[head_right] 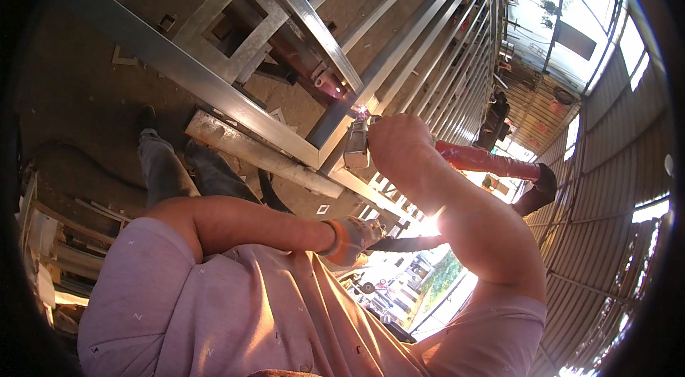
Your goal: The person welds a metal frame structure using a handheld welding torch. They move along the frame, applying welds to various joints and seams while holding the frame steady with their other hand.
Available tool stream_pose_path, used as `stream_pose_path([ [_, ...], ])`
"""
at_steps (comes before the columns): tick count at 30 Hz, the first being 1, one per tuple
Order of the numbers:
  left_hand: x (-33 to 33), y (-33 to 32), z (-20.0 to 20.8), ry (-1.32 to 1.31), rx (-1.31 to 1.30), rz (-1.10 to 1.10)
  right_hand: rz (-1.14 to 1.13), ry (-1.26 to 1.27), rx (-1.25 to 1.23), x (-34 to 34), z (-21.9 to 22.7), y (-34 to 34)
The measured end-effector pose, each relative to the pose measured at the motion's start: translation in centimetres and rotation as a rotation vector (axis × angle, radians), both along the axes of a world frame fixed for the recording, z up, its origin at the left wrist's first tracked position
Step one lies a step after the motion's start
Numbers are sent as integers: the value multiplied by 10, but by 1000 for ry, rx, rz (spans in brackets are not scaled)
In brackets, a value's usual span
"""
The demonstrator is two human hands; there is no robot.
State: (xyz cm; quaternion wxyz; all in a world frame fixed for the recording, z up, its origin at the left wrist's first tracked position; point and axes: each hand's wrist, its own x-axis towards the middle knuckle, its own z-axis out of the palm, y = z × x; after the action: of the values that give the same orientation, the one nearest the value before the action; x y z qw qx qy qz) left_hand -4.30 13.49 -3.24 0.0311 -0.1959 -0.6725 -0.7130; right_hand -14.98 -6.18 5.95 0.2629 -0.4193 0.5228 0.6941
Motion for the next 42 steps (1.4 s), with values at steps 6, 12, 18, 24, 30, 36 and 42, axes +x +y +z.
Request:
stream_pose_path([
  [6,1,0,-1,27,-4,-1,29,5,13,-2,-2,3],
  [12,5,-34,9,50,-70,-178,28,24,-30,-4,0,7],
  [18,10,-49,13,21,-78,-276,59,20,-8,-3,2,7],
  [24,11,-42,10,27,-28,-247,28,16,-23,2,6,3],
  [30,14,-39,9,20,-10,-252,-1,51,-5,2,7,4],
  [36,16,-37,9,31,2,-234,1,78,9,1,8,7],
  [42,14,-35,10,17,-53,-281,0,95,1,1,11,6],
])
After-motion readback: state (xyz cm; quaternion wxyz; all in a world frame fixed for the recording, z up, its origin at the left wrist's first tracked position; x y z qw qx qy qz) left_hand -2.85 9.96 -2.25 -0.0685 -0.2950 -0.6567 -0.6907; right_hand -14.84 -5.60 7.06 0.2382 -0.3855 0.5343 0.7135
